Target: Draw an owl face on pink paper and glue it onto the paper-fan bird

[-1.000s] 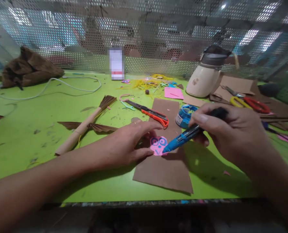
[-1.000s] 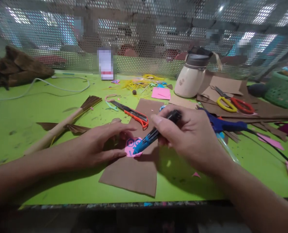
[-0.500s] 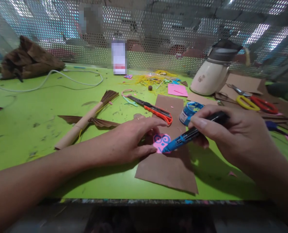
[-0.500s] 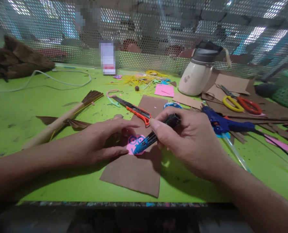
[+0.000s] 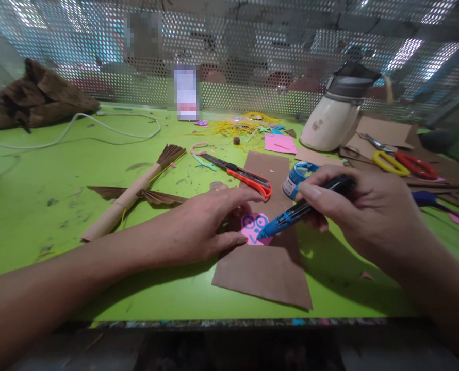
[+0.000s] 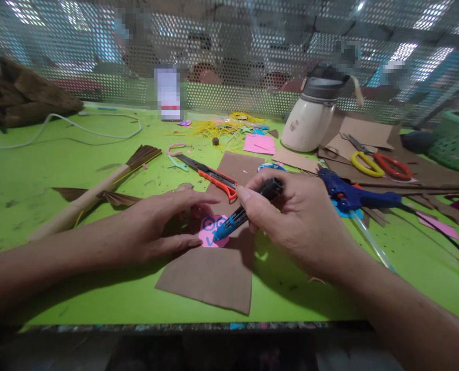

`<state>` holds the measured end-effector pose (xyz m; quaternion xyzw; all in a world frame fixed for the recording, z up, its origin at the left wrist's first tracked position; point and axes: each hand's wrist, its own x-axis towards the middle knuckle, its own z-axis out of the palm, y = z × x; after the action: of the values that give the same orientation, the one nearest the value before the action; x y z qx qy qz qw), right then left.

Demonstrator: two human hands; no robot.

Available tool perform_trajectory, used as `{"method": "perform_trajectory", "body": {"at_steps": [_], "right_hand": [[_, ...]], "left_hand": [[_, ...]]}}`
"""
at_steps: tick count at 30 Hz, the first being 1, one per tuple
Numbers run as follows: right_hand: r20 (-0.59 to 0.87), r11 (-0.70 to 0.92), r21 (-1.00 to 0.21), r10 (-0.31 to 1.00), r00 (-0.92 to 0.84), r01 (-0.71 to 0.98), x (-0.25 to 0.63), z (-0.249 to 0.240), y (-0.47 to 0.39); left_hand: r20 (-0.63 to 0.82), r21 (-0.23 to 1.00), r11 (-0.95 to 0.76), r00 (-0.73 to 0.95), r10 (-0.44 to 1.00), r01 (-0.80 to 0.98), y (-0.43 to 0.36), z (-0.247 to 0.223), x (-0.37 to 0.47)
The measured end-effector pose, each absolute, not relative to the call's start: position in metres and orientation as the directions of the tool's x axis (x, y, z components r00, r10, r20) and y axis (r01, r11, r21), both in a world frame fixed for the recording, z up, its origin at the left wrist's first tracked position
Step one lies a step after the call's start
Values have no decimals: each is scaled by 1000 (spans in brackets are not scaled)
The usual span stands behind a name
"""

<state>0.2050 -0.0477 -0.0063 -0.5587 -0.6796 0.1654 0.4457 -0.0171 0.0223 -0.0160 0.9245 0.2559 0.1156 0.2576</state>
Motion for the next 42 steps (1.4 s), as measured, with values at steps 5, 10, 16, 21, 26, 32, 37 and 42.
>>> {"method": "perform_trajectory", "body": {"at_steps": [5,10,16,21,26,32,37,42], "right_hand": [[397,296,-719,918,22,628,205,-6,-47],[392,295,-715,920,14,634,206,-4,-47],[393,308,-741,920,12,596,207,-5,-48],[387,314,-741,922,-5,593,205,-6,-49],[402,330,-716,915,-23,615,204,-6,-48],[408,326,-715,913,-9,618,206,-5,-48],[402,323,-741,916,2,589,208,-6,-48],[378,315,-761,926,-8,567,207,-6,-50]], "left_hand": [[98,536,-738,838,537,410,22,-16,-17],[105,539,-736,835,540,408,22,-16,-17],[122,525,-754,841,527,396,22,-17,-17],[112,525,-750,841,529,402,22,-17,-17],[120,524,-751,838,533,402,22,-18,-17],[110,530,-742,835,540,410,22,-18,-17],[113,528,-747,838,534,405,23,-18,-18],[121,532,-747,838,532,398,23,-19,-18]]}}
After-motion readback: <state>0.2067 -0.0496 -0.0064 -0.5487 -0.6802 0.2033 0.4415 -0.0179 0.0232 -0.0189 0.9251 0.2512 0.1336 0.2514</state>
